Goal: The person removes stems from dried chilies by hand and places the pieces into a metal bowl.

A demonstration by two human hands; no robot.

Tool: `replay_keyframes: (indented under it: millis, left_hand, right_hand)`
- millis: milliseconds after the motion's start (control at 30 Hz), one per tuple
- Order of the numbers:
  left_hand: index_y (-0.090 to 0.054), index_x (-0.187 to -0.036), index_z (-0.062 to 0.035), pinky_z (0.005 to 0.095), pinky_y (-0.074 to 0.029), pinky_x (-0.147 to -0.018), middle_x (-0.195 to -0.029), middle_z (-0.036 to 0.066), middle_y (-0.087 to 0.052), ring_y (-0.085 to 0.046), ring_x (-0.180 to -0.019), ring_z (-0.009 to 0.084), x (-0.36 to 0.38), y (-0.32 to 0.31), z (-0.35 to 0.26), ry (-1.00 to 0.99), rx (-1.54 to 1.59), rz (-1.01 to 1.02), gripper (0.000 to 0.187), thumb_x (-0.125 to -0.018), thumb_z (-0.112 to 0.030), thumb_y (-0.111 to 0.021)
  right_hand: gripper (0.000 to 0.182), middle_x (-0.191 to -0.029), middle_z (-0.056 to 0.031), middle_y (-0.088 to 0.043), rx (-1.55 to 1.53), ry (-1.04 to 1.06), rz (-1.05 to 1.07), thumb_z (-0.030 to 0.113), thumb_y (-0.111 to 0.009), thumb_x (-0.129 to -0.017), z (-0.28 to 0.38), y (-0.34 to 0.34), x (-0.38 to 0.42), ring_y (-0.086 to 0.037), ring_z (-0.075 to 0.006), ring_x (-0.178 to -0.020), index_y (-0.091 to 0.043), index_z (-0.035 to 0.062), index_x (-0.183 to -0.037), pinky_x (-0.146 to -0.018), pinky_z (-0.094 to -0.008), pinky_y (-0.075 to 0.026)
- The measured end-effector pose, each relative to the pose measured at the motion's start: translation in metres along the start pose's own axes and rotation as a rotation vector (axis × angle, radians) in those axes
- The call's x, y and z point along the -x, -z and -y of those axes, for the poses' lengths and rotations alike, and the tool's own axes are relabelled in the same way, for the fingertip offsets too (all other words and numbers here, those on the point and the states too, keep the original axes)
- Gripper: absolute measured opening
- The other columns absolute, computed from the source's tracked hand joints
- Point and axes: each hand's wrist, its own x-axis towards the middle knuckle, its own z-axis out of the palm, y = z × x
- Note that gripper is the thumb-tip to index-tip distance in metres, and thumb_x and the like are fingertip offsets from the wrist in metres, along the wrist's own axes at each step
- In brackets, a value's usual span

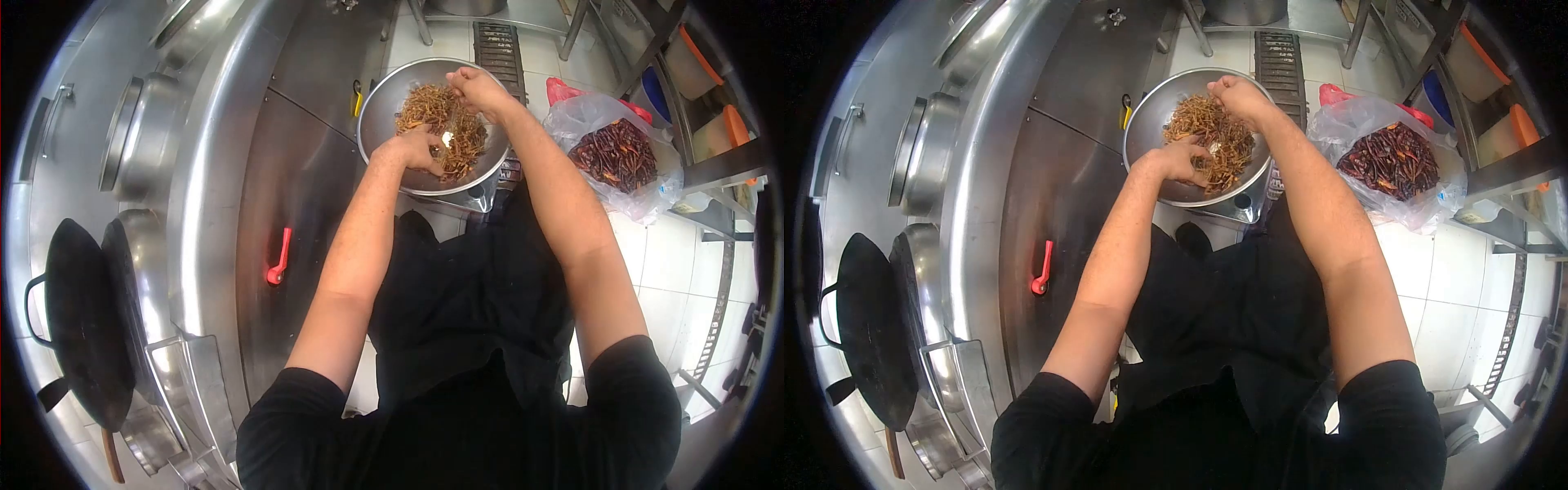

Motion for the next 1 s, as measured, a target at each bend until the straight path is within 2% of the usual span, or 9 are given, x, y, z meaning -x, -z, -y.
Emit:
replay_keyframes:
  millis: [67, 167, 200, 400, 733, 833, 867, 967, 1000]
  left_hand:
    - [-0.076, -0.12, -0.0247, 0.0402, -0.045, -0.113, -0.16, 0.017, -0.04, -0.055, -0.136, 0.0324, 0.005, 0.002, 0.003, -0.015, 0.045, 0.015, 0.049, -0.072, -0.027, -0.086]
    - [-0.077, -0.118, -0.0221, 0.0406, -0.05, -0.108, -0.142, 0.016, -0.058, -0.062, -0.125, 0.0323, -0.007, -0.002, 0.019, -0.026, -0.035, -0.226, 0.042, -0.076, -0.021, -0.081]
    - [-0.077, -0.115, -0.02, 0.0425, -0.052, -0.102, -0.122, 0.015, -0.068, -0.066, -0.116, 0.0334, -0.005, 0.003, 0.015, -0.006, 0.011, -0.345, 0.035, -0.08, -0.017, -0.075]
    - [-0.075, -0.107, -0.0149, 0.0438, -0.053, -0.095, -0.115, 0.012, -0.071, -0.067, -0.111, 0.0334, -0.013, 0.0, -0.016, 0.134, 0.11, -0.567, 0.024, -0.085, -0.023, -0.074]
    - [-0.072, -0.1, -0.0143, 0.0446, -0.055, -0.093, -0.109, 0.012, -0.074, -0.07, -0.107, 0.032, -0.022, -0.01, -0.012, 0.268, -0.011, -0.365, 0.017, -0.085, -0.022, -0.069]
    - [-0.073, -0.099, -0.0148, 0.044, -0.055, -0.092, -0.107, 0.01, -0.074, -0.07, -0.106, 0.0313, -0.019, -0.007, -0.017, 0.255, 0.019, -0.373, 0.016, -0.085, -0.022, -0.069]
    - [-0.073, -0.099, -0.0152, 0.0439, -0.055, -0.092, -0.107, 0.01, -0.075, -0.07, -0.106, 0.0312, -0.019, -0.008, -0.018, 0.253, 0.014, -0.371, 0.016, -0.085, -0.022, -0.068]
    - [-0.074, -0.101, -0.0165, 0.0439, -0.055, -0.092, -0.108, 0.009, -0.075, -0.07, -0.106, 0.0309, -0.023, -0.011, -0.014, 0.261, 0.006, -0.367, 0.017, -0.087, -0.022, -0.067]
    - [-0.074, -0.102, -0.0168, 0.044, -0.055, -0.092, -0.109, 0.009, -0.075, -0.07, -0.106, 0.031, -0.024, -0.011, -0.012, 0.268, 0.009, -0.364, 0.018, -0.087, -0.022, -0.066]
  right_hand:
    - [0.024, -0.079, 0.0027, -0.052, -0.014, 0.005, 0.001, 0.032, -0.059, -0.106, -0.002, 0.002, -0.001, -0.043, -0.0096, -0.062, -0.059, 0.0092, -0.097, -0.054, -0.0263, -0.036]
    - [0.024, -0.079, 0.0028, -0.053, -0.026, 0.017, 0.004, 0.031, -0.059, -0.105, -0.002, 0.004, -0.003, -0.044, -0.0086, -0.062, -0.059, 0.0085, -0.097, -0.052, -0.0254, -0.035]
    - [0.023, -0.079, 0.0028, -0.054, -0.02, 0.029, 0.003, 0.03, -0.059, -0.105, -0.002, 0.005, -0.004, -0.044, -0.0083, -0.062, -0.059, 0.0082, -0.097, -0.051, -0.0251, -0.035]
    - [0.016, -0.081, 0.003, -0.06, -0.054, 0.026, 0.013, 0.021, -0.058, -0.104, 0.005, 0.005, 0.001, -0.048, -0.0065, -0.063, -0.064, 0.0067, -0.105, -0.051, -0.0234, -0.035]
    - [0.016, -0.078, 0.0055, -0.057, 0.114, -0.055, 0.161, 0.017, -0.057, -0.101, -0.002, 0.012, -0.002, -0.045, -0.0053, -0.058, -0.067, 0.0088, -0.11, -0.048, -0.0226, -0.032]
    - [0.019, -0.078, 0.0045, -0.058, 0.436, 0.01, 0.072, 0.021, -0.058, -0.101, -0.009, 0.005, -0.003, -0.046, -0.006, -0.058, -0.071, 0.0087, -0.106, -0.047, -0.025, -0.033]
    - [0.022, -0.084, -0.0051, -0.068, 0.586, 0.094, 0.056, 0.023, -0.06, -0.098, -0.011, 0.007, -0.001, -0.06, -0.0167, -0.066, -0.073, 0.0063, -0.103, -0.056, -0.0337, -0.047]
    - [0.025, -0.1, -0.016, -0.073, 0.938, 0.391, 0.065, 0.023, -0.06, -0.096, -0.037, 0.007, -0.016, -0.07, -0.0299, -0.09, -0.074, 0.0044, -0.106, -0.08, -0.0415, -0.054]
    - [0.026, -0.109, -0.0195, -0.073, 0.921, 0.369, 0.13, 0.022, -0.061, -0.094, -0.032, 0.003, -0.008, -0.067, -0.0371, -0.107, -0.072, 0.0032, -0.108, -0.097, -0.0443, -0.05]
